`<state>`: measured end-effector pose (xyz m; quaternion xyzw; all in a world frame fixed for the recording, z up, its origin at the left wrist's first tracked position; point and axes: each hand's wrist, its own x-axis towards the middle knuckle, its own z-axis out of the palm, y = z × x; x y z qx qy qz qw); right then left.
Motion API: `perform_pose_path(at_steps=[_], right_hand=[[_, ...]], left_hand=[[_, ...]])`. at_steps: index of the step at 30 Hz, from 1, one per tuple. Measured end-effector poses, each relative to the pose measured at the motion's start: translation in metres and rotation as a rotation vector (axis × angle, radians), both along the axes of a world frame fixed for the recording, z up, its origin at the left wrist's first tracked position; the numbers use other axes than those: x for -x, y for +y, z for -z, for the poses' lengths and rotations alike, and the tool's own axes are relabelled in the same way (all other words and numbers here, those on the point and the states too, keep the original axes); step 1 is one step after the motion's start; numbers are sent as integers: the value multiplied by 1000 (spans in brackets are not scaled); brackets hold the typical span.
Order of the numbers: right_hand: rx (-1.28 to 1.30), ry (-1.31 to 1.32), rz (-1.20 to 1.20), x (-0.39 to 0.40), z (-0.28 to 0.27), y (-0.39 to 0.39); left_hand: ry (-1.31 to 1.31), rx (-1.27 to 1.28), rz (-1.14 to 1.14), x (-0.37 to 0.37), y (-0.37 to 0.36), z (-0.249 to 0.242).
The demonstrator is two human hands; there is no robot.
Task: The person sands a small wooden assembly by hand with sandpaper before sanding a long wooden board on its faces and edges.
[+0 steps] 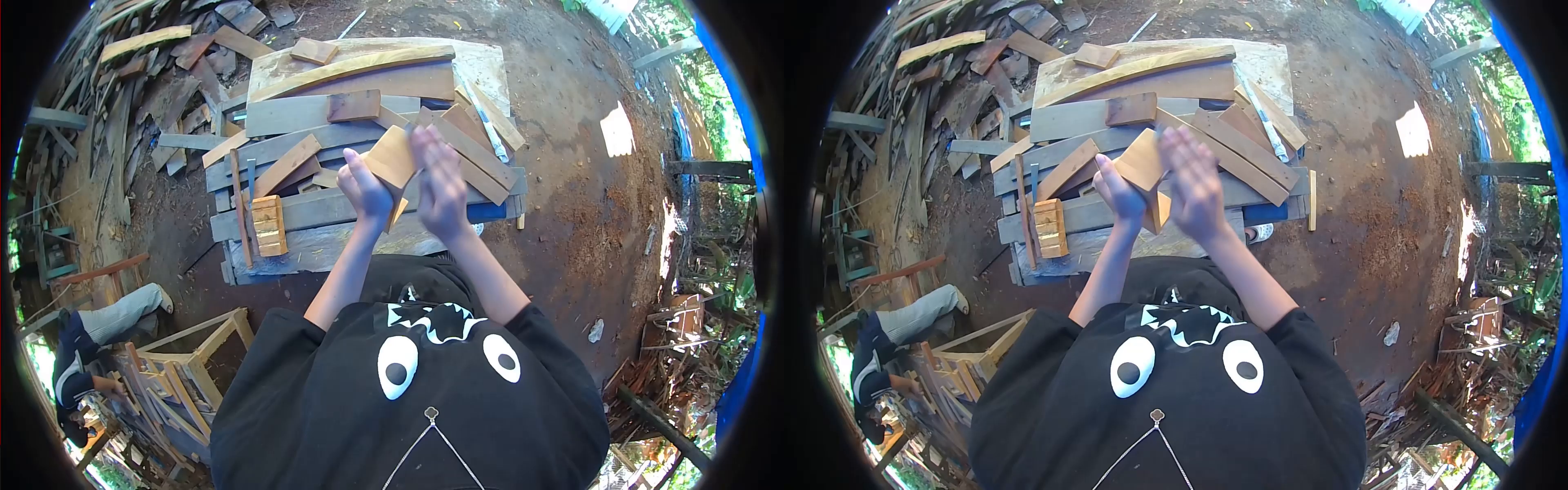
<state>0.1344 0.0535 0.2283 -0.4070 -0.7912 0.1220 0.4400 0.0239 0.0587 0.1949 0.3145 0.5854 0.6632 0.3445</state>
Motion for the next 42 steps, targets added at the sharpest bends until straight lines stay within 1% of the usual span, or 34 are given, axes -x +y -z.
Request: perform_pose_path(at_steps=[1, 2, 5, 6, 7, 9, 12, 15, 16, 19, 20, 23, 24, 27, 28, 29, 31, 32, 33, 34, 36, 37, 38, 39, 40, 41, 42], right_hand=[[-2, 38, 73, 0, 2, 8], [-67, 79, 58, 5, 3, 2], [-9, -31, -170, 9, -9, -27], [-82, -52, -95, 4, -2, -14], [-106, 28, 15, 2, 5, 4], [-59, 137, 105, 6, 7, 5], [-96, -8, -235, 7, 3, -24], [-59, 67, 93, -2, 12, 10], [-71, 165, 111, 4, 11, 9], [-34, -21, -221, 13, -8, -29], [-60, -75, -217, 8, -5, -23], [-37, 152, 82, 12, 5, 8], [-42, 105, 9, 12, 3, 4], [-67, -32, -195, 14, -8, -19], [-140, -36, -112, 9, 1, -3], [-70, 117, 26, 6, 6, 12], [17, 281, 154, 11, 4, 14], [-48, 140, 54, 12, -1, 4], [-110, 0, -41, 14, -8, -9], [-91, 67, -126, 15, -5, -18], [-110, 70, -105, 15, -6, -13], [-119, 65, -102, 14, -7, -9], [-115, 4, -73, 11, -8, -6], [-114, 52, -9, 13, -9, -3], [-116, 97, 51, 16, -11, 0], [-126, 140, 105, 17, -14, 6], [-148, 37, -10, 20, -16, -7]], left_hand=[[70, -10, 20, 0, 0, 3], [-33, -12, -22, -2, 1, 4], [-186, -7, -19, 1, 0, -3], [-156, -3, 3, 4, 1, 6], [-156, -9, 5, 1, 1, 5], [-157, -24, 2, -3, 0, 0], [-310, -5, -3, 0, 0, -1], [-68, -44, 54, 2, 0, 1], [-91, -38, 19, -1, 1, 2], [-230, 51, 9, 6, 0, -9], [-156, 22, 14, 6, 2, -7], [-108, -45, 18, 2, 6, 9], [-279, -37, -42, -1, 8, 7], [-219, -34, -14, 5, 3, -9], [-202, -18, 16, 8, 6, -3], [-181, -27, 41, 8, 6, 0], [-138, -38, 90, 7, 0, -1], [-270, -52, 6, 5, 3, -1], [-247, -59, -2, 5, 6, -3], [-222, -61, -3, 7, 6, -5], [-184, -73, -14, 7, 10, -8], [-206, -72, 4, 5, 12, -7], [-225, -65, 23, 6, 12, -5], [-241, -57, 42, 7, 11, -2], [-151, -95, 104, 8, 8, -2], [-160, -94, 108, 8, 11, -3], [-167, -92, 114, 8, 14, -6]])
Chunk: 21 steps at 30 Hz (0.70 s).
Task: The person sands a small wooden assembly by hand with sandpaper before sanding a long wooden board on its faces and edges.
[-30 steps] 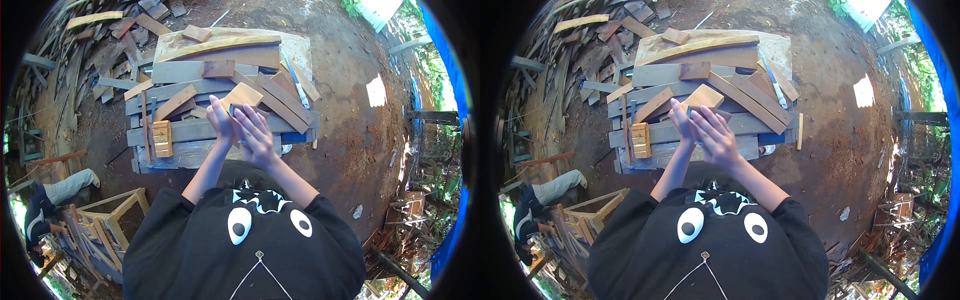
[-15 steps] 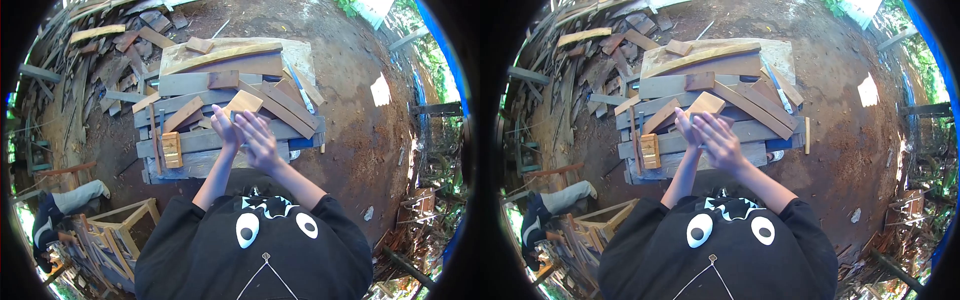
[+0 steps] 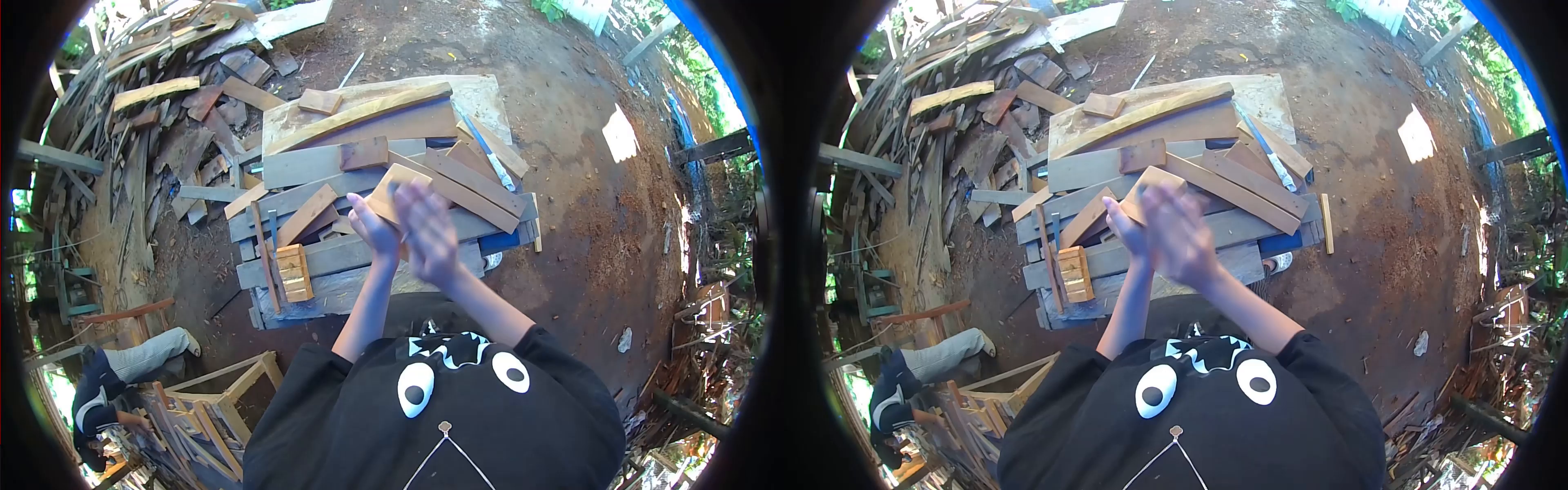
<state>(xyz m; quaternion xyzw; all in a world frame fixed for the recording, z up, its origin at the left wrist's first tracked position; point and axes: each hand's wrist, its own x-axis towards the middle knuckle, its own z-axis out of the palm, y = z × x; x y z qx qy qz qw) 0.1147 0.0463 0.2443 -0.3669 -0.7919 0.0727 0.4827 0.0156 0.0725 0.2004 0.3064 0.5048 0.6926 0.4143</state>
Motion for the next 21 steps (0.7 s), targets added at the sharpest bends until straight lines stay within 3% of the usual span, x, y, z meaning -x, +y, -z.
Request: perform_pose_path(at_steps=[3, 4, 8, 12, 15, 16, 19, 21], right_hand=[[24, -3, 48, -7, 2, 9], [51, 101, 145, -12, 6, 22], [38, -15, -176, -3, -3, -9], [50, 62, 107, -14, 7, 22], [51, -35, -207, -2, -9, -15], [28, -114, -188, -8, -8, -12], [47, 64, 92, -14, -2, 24], [-18, 3, -18, -10, -8, 10]], left_hand=[[29, 16, 46, 6, -9, -1], [58, -8, 65, 6, -9, -1], [-96, 14, -49, -1, -5, -9], [-64, 13, -77, -3, -6, -9], [-103, 26, 14, 6, -7, -4], [-131, 42, 60, 11, -8, -1], [18, -49, 132, 9, -9, -2], [-107, -40, 34, 2, -3, -2]])
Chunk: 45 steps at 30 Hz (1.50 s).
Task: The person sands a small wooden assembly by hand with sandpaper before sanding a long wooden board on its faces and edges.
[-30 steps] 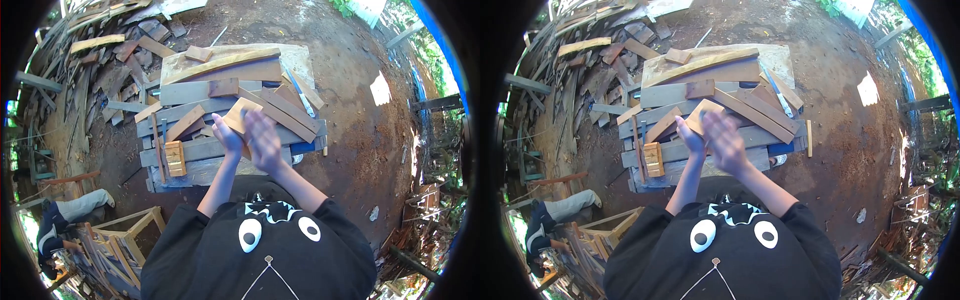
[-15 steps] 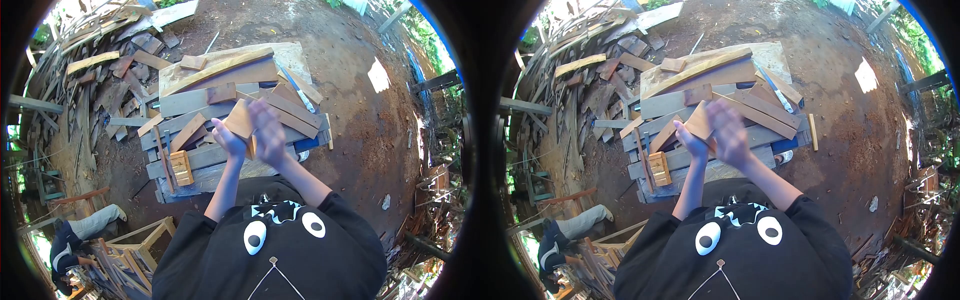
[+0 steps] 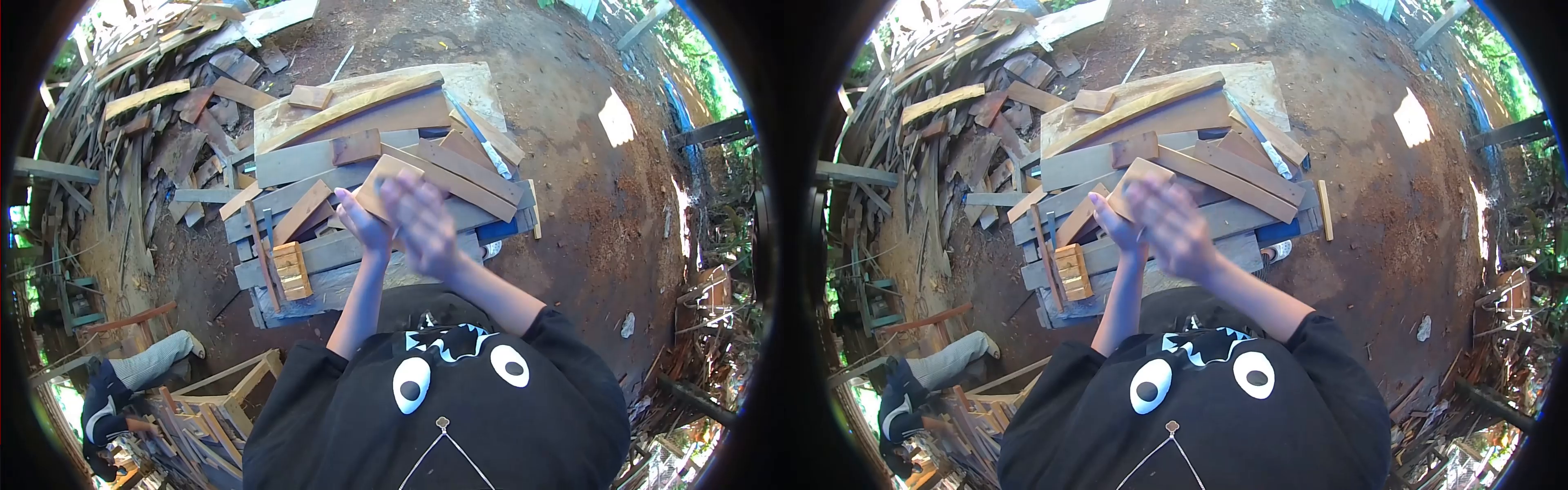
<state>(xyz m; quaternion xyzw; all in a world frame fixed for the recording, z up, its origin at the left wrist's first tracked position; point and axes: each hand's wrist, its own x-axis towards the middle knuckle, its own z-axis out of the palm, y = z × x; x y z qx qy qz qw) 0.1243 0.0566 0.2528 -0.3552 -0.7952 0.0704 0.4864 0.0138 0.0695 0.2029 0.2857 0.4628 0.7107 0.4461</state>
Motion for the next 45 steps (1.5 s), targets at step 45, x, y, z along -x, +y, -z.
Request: perform_pose_path(at_steps=[45], right_hand=[[68, -165, -52, -1, 8, -18]], left_hand=[[3, -17, 1, 13, -14, 1]])
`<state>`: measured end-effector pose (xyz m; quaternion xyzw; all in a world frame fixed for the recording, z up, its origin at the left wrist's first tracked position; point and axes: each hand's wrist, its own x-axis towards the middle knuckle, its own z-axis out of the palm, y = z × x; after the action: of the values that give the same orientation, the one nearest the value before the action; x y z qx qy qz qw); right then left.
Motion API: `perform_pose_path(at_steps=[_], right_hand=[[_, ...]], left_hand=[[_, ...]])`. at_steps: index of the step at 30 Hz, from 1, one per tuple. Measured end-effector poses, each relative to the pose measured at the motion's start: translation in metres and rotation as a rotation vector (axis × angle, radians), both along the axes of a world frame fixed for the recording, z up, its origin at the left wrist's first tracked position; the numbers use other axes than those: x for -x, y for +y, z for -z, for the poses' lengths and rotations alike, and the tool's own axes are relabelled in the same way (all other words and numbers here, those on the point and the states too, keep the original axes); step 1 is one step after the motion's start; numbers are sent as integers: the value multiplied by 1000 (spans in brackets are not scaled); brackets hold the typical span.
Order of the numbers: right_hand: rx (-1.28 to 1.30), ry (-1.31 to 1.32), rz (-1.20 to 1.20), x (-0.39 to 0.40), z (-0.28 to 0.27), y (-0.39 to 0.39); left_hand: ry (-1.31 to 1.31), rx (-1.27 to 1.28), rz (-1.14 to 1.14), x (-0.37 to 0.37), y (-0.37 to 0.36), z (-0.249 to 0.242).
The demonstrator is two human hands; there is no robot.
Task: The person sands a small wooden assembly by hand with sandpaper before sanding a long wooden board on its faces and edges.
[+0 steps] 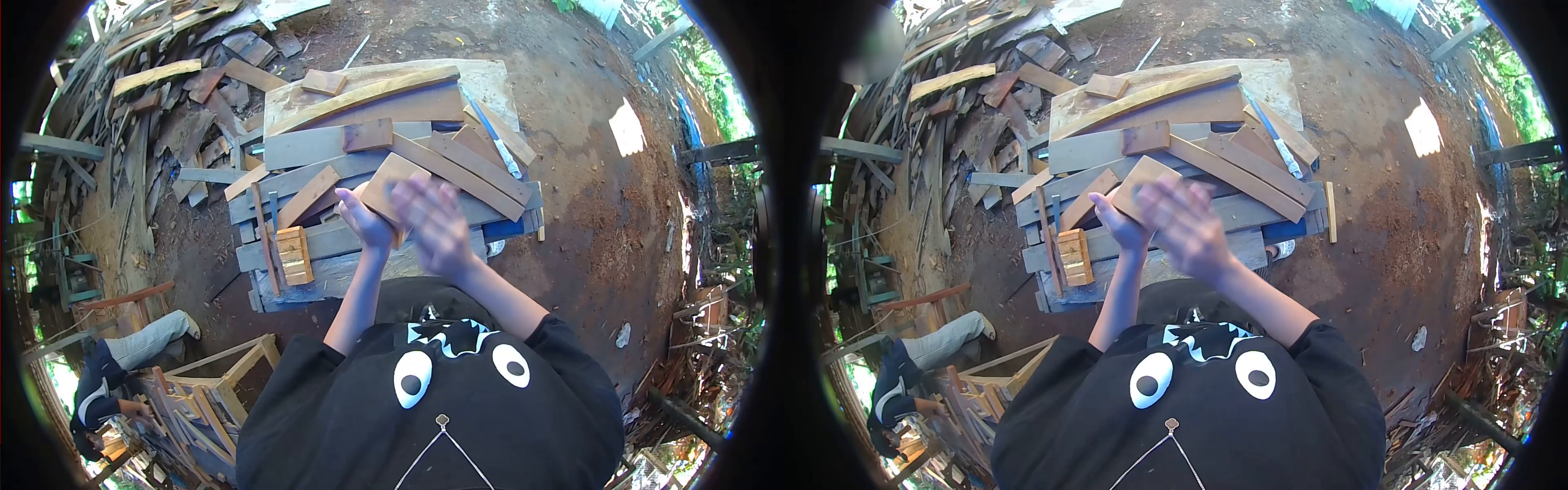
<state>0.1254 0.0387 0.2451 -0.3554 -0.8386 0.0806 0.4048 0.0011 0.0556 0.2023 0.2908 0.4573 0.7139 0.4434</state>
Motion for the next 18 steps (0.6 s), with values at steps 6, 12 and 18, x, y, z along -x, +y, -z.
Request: perform_pose_path(at_steps=[6, 12, 18], right_hand=[[2, -28, 62, -3, 4, 1], [335, 462, 496, -53, 33, 34], [742, 724, 490, -58, 79, 7]], left_hand=[[260, -8, -138, -6, 3, -2], [264, -26, -45, 18, 9, 82], [680, -59, -92, 11, 5, 133]])
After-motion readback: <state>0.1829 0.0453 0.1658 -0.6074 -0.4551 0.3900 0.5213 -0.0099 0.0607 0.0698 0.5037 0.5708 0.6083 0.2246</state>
